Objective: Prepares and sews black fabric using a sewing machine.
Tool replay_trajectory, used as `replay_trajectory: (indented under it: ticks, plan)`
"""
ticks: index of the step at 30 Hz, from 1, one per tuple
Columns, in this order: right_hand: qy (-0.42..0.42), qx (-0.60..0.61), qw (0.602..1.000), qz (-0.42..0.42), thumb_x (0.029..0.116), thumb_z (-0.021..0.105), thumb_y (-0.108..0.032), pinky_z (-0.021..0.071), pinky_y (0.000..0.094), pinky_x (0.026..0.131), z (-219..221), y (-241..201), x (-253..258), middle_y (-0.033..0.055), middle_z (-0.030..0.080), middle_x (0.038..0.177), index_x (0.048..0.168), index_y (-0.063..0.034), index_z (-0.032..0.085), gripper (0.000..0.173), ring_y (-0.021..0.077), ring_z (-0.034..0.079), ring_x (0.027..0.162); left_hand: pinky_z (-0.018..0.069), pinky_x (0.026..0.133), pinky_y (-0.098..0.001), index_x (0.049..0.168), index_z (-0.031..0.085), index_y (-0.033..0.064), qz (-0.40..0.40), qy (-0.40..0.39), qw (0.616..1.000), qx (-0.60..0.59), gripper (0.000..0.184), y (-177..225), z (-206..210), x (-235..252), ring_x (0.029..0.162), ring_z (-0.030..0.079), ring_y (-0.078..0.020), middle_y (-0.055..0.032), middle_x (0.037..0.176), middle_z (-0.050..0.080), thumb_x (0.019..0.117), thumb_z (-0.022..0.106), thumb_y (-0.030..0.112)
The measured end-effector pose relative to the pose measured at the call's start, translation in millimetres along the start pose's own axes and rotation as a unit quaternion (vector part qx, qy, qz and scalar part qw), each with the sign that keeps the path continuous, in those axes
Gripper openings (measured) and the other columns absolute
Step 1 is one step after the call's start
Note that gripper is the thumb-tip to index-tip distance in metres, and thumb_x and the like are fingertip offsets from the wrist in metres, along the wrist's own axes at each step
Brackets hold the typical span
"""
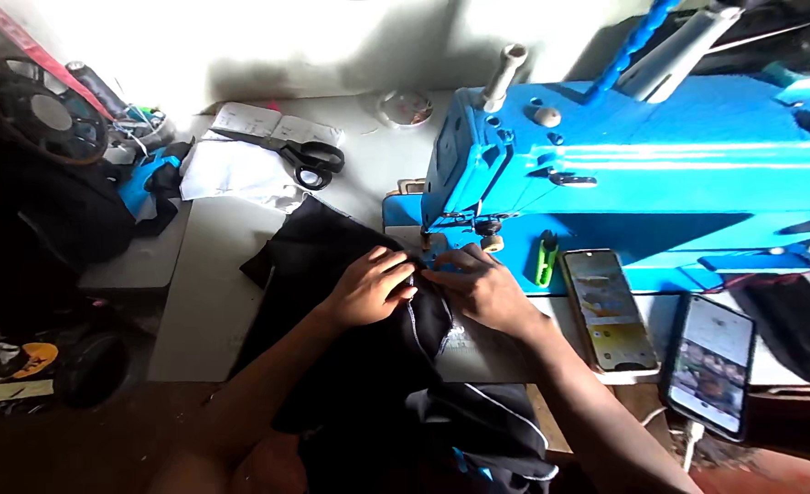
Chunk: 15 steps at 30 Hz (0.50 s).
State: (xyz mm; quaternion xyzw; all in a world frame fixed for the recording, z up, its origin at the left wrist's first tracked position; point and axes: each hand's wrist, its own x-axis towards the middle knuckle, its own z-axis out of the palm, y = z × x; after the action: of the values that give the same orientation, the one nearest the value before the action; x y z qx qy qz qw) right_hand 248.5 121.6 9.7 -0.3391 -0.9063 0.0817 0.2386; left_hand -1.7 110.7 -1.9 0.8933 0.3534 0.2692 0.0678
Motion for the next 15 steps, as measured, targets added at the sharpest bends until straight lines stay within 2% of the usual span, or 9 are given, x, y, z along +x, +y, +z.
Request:
replay_trajectory:
  ticks: [3, 7, 11, 15]
  plan:
    - [0.013, -0.025, 1.0, -0.01, 0.0952, 0.056, -0.012, 0.0533, 0.0502, 0.083, 1, -2, 2, 0.0075, 0.073, 0.12, 0.109, -0.0158, 0.08, 0.028, 0.0332, 0.066, 0.108, 0.0525, 0.098, -0.039, 0.107, 0.076, 0.0055, 0.004, -0.011, 1.0, -0.005, 0.034, -6, 0, 5, 0.112, 0.066, -0.0249, -0.0092, 0.118, 0.073, 0.0997, 0.06, 0.034]
    - [0.01, -0.043, 0.999, -0.01, 0.0963, 0.053, -0.011, 0.0518, 0.0482, 0.084, 1, -3, 3, 0.0013, 0.074, 0.123, 0.112, -0.0143, 0.079, 0.031, 0.0297, 0.067, 0.11, 0.0521, 0.099, -0.0386, 0.117, 0.075, 0.0053, 0.009, -0.025, 1.0, -0.004, 0.04, -14, -1, 12, 0.115, 0.065, -0.0246, -0.0083, 0.125, 0.071, 0.0997, 0.058, 0.037]
    - [0.001, -0.01, 1.0, 0.021, 0.0949, 0.053, -0.012, 0.0504, 0.0528, 0.088, -1, 0, 2, 0.0014, 0.074, 0.124, 0.116, -0.0157, 0.078, 0.033, 0.0297, 0.067, 0.111, 0.0533, 0.095, -0.0413, 0.112, 0.074, 0.0021, 0.019, -0.033, 0.999, -0.012, 0.04, -21, -2, 19, 0.109, 0.067, -0.0268, -0.0115, 0.114, 0.073, 0.0964, 0.063, 0.037]
    - [0.017, -0.028, 0.999, 0.036, 0.0951, 0.053, -0.01, 0.0497, 0.0543, 0.09, 1, -2, 4, 0.0004, 0.074, 0.125, 0.113, -0.0152, 0.078, 0.032, 0.0307, 0.067, 0.113, 0.0526, 0.099, -0.0434, 0.115, 0.073, 0.001, 0.015, -0.043, 0.999, -0.009, 0.042, -25, -2, 24, 0.114, 0.066, -0.0286, -0.0138, 0.123, 0.07, 0.0956, 0.064, 0.037]
